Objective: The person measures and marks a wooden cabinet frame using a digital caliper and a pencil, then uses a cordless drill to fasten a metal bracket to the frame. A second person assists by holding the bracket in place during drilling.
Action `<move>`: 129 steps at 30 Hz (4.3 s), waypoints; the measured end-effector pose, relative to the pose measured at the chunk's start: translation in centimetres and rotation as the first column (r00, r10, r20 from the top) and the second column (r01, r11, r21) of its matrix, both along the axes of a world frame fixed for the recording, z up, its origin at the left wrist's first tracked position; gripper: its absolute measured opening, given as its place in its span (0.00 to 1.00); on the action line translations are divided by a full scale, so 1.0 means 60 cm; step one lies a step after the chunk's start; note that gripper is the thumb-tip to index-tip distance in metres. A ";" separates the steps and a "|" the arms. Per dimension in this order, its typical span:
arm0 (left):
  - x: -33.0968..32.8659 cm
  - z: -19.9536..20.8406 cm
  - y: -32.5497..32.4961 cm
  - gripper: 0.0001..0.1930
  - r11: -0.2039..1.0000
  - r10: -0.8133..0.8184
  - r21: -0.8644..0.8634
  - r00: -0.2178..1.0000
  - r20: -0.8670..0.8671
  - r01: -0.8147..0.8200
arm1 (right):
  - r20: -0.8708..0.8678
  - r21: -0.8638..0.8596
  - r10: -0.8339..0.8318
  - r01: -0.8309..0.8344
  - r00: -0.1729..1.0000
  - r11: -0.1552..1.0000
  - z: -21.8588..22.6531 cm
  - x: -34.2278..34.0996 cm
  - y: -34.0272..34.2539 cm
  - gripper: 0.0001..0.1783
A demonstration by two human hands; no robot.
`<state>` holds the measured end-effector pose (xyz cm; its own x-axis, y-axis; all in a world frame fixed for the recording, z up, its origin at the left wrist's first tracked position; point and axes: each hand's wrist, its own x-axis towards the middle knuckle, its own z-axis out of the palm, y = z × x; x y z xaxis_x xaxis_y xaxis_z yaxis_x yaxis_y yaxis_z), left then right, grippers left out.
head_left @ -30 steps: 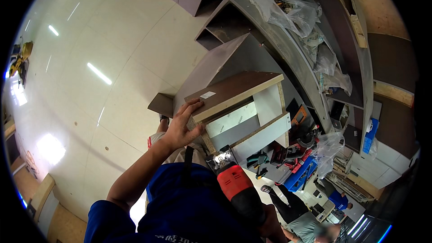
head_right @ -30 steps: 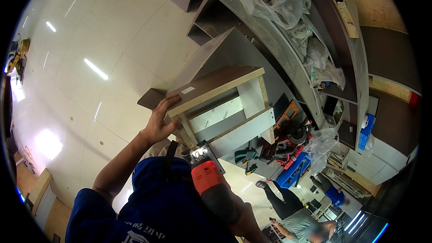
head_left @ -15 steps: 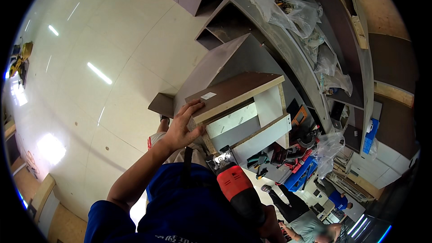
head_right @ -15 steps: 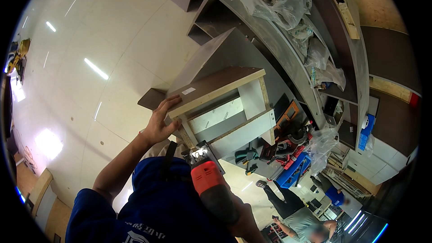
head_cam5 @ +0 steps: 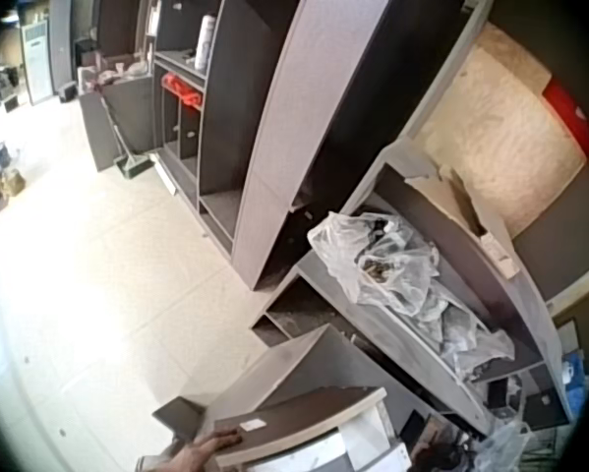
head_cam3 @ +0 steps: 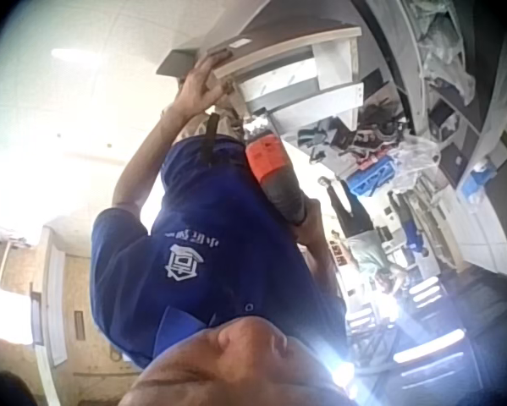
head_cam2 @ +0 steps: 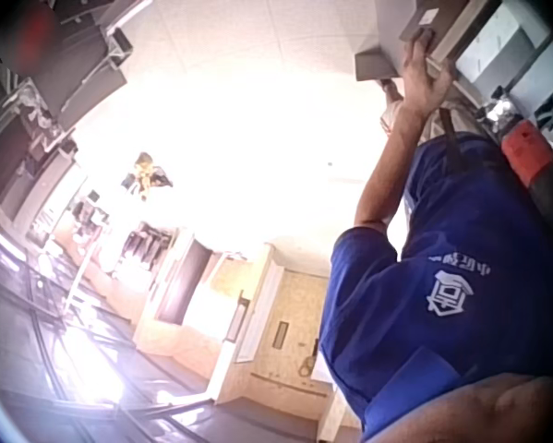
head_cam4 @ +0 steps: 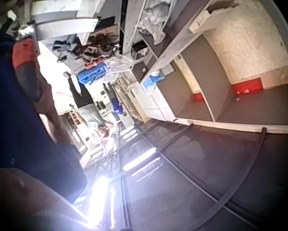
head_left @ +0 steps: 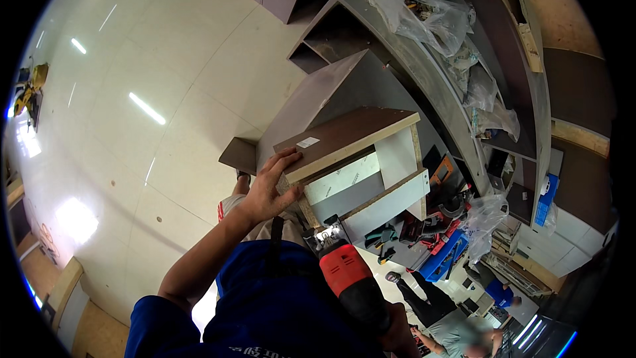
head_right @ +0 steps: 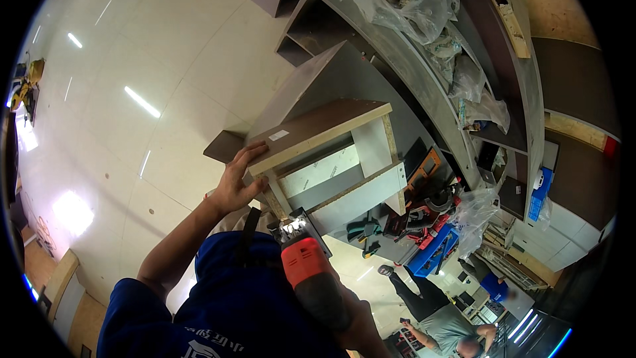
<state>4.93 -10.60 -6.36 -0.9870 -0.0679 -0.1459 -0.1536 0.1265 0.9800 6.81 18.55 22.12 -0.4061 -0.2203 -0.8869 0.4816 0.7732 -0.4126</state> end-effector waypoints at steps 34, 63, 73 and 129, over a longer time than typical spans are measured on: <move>-0.007 -0.005 0.000 0.34 1.000 -0.006 0.027 1.000 -0.031 0.007 | -0.114 -0.095 -0.225 0.215 0.968 0.972 -0.003 0.007 -0.020 0.34; 0.001 0.019 0.017 0.38 0.989 -0.134 -0.049 0.986 0.095 0.140 | -0.262 0.020 -0.079 0.088 0.962 0.996 -0.012 0.026 0.002 0.37; 0.026 0.001 0.035 0.38 0.988 -0.156 0.013 0.987 0.046 0.156 | -0.406 -0.073 -0.062 0.035 0.912 0.997 -0.013 0.006 -0.023 0.31; -0.058 0.152 0.378 0.51 0.631 -0.401 -0.641 0.891 0.212 0.437 | -0.289 -0.518 -0.908 0.749 0.302 0.414 -0.229 0.264 0.358 0.18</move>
<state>1.45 12.05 2.73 -0.9272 0.2562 -0.2734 0.0392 0.7919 0.6093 22.67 40.01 8.36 -0.8109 0.3314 -0.4823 0.4808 -0.0926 -0.8719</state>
